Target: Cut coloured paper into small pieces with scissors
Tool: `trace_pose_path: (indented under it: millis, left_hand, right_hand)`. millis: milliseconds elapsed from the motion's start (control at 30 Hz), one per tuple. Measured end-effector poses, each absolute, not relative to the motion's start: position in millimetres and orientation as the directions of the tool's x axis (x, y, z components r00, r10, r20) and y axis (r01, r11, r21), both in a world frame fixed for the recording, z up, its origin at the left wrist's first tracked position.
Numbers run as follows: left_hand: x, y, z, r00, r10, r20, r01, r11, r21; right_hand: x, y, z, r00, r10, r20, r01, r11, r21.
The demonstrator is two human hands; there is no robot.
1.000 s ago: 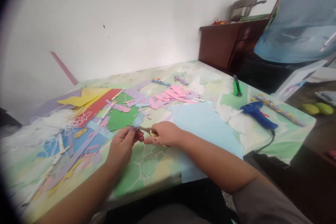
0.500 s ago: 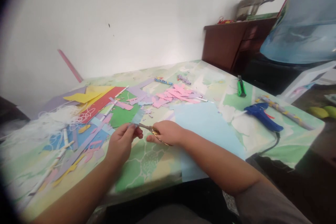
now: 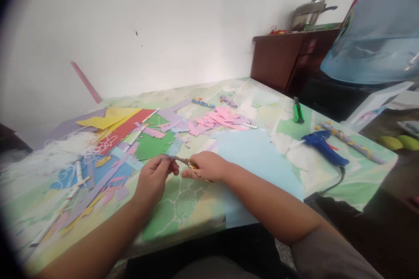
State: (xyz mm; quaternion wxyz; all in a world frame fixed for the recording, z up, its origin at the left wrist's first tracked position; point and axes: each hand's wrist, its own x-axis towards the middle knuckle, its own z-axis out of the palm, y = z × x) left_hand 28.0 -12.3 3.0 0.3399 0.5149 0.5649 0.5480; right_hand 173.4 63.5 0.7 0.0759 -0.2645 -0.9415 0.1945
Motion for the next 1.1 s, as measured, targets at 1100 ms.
trace_pose_path:
  millis: [1100]
  left_hand:
    - [22.4, -10.0, 7.1, -0.251, 0.963, 0.095, 0.115, -0.068, 0.991]
  right_hand:
    - [177.4, 60.6, 6.0, -0.793, 0.609, -0.018, 0.582, 0.749, -0.317]
